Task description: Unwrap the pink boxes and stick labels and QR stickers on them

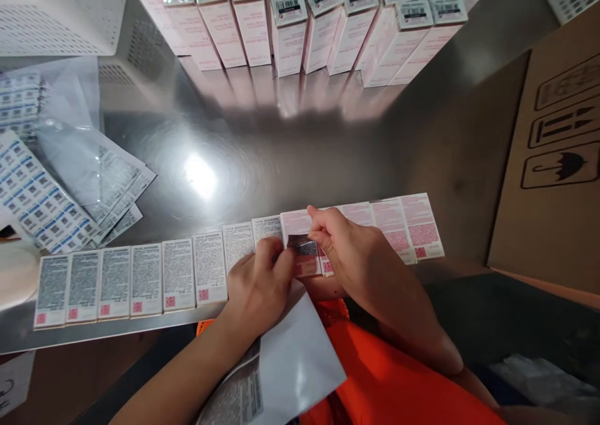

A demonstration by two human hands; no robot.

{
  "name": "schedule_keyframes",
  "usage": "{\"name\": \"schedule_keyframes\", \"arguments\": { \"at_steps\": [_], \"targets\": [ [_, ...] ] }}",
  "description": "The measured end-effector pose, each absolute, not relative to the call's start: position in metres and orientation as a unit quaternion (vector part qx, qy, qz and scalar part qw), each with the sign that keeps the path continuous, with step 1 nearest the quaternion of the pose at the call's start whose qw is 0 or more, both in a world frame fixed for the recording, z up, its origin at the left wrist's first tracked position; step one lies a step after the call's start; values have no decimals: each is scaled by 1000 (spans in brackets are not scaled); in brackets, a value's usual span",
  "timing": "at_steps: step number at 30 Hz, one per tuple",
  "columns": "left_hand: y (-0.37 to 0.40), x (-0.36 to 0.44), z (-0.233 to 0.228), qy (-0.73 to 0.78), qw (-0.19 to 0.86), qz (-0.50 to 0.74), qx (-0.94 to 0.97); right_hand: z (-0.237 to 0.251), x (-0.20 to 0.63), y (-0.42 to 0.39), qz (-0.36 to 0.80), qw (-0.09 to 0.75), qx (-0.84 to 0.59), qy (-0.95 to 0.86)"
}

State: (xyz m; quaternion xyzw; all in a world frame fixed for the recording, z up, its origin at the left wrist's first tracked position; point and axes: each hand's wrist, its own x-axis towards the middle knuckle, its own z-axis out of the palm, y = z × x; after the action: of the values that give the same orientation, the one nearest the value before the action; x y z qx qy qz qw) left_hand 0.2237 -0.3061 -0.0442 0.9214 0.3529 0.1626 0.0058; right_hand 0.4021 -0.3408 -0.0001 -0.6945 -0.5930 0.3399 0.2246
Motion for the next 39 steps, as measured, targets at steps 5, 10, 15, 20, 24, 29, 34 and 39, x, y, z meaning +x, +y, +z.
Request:
{"name": "schedule_keyframes", "arguments": {
  "at_steps": [5,10,15,20,24,29,34,39],
  "targets": [
    [-305,222,-48,339,12,172,925,-1,402,-341,357,228,-694,-582],
    [-305,218,-53,307,8,190,933,-3,402,-341,357,232,-695,-579],
    [-305,217,-54,294,-7,195,936,-6,404,-342,356,211,-696,-586],
    [-305,217,-54,291,-27,196,936,-6,406,-341,365,235,-691,-579],
    [-306,216,-56,289,-24,205,935,-5,409,-336,353,230,-703,-573],
    [-308,213,-58,301,-17,225,926,-2,414,-327,363,254,-695,-567],
    [-311,204,-55,297,-6,263,918,-1,418,-325,412,311,-666,-538],
    [-313,197,-44,303,1,291,907,-1,409,-327,497,345,-628,-489]
  ]
}}
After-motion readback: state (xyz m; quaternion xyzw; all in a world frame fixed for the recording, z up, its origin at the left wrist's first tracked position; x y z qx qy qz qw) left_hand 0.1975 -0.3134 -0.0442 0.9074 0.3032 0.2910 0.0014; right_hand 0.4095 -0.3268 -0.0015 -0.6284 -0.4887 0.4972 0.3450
